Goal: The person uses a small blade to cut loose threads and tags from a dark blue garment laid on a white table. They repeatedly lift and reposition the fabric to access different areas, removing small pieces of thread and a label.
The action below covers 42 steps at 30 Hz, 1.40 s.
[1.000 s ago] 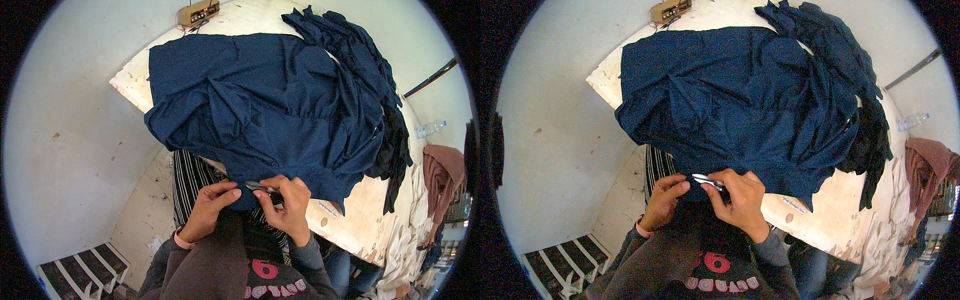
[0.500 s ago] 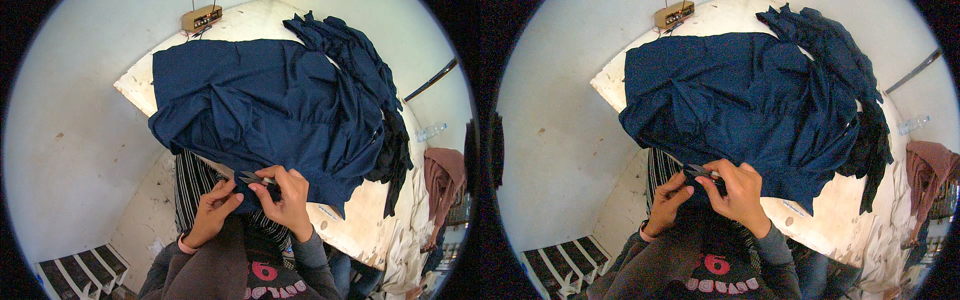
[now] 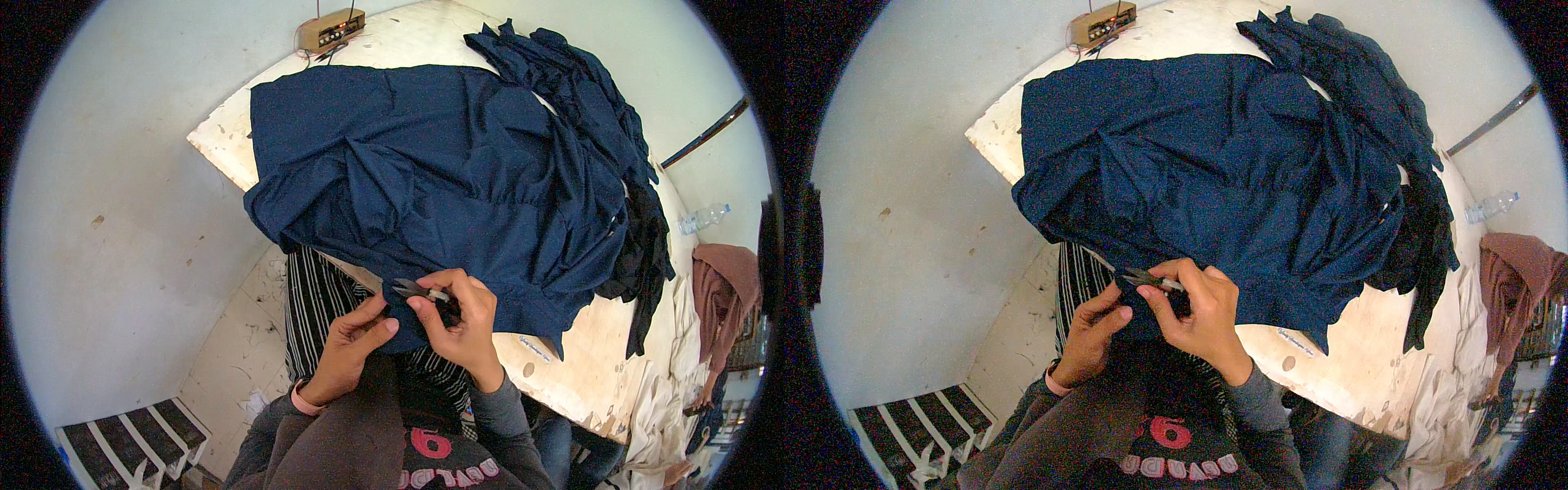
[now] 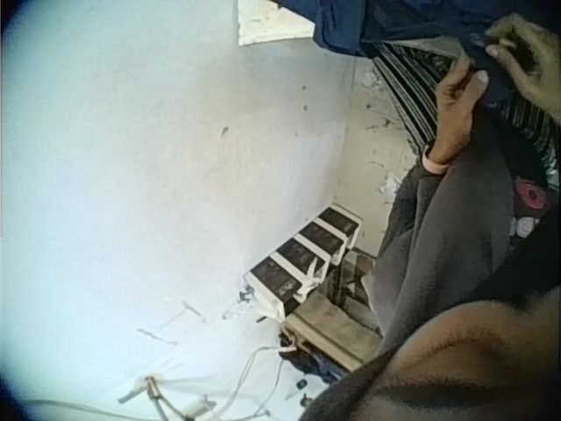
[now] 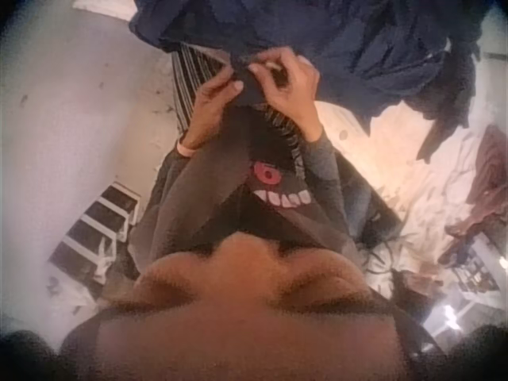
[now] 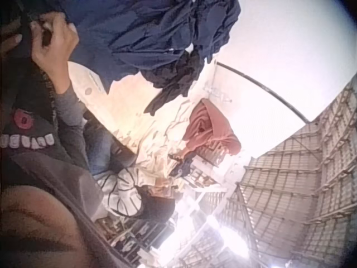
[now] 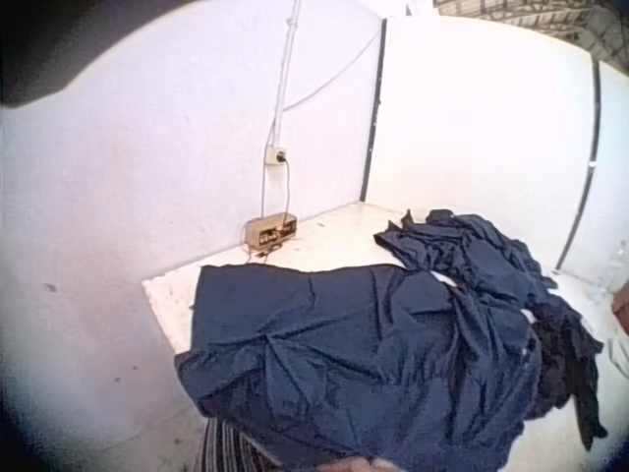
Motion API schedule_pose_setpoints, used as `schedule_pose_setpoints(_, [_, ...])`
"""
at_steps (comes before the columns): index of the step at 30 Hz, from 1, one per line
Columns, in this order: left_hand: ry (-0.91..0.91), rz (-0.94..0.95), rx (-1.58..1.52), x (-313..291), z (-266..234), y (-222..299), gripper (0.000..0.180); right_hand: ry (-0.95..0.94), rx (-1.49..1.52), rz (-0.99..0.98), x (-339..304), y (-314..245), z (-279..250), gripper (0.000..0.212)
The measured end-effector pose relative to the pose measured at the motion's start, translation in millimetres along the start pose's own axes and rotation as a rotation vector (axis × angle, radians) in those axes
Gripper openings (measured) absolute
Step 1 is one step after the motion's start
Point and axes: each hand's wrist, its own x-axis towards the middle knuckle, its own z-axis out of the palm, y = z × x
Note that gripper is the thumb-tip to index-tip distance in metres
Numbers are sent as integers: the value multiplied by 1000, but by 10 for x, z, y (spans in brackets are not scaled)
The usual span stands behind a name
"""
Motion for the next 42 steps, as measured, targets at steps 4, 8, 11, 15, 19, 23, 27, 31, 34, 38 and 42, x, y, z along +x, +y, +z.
schedule_pose_setpoints(4, [36,-46,-10,-10,-21,4,49,9,13,-37,-46,50,28,19])
schedule_pose_setpoints(8, [85,-21,16,41,-74,85,56,-10,107,-51,-77,-56,-74,34])
schedule_pose_setpoints(11, [50,2,104,84,34,292,61,-291,-219,-47,-203,-10,-295,42])
schedule_pose_setpoints(15, [104,604,854,315,-10,296,69,-67,339,321,-288,201,-358,32])
schedule_pose_setpoints(19, [-112,593,1195,475,80,540,61,70,724,538,-208,206,-523,22])
schedule_pose_setpoints(23, [-119,476,996,521,152,346,38,186,722,634,-174,249,-546,18])
schedule_pose_setpoints(27, [-70,518,687,604,282,130,28,262,685,686,-163,240,-448,16])
schedule_pose_setpoints(31, [14,530,452,656,405,25,25,343,402,493,-214,329,-288,26])
schedule_pose_setpoints(34, [84,562,529,715,423,4,24,417,-142,327,-192,219,-369,41])
schedule_pose_setpoints(38, [123,747,814,759,372,2,23,291,-273,188,-218,23,-488,36])
schedule_pose_setpoints(42, [77,844,918,741,399,39,28,218,-283,128,-188,-39,-515,25])
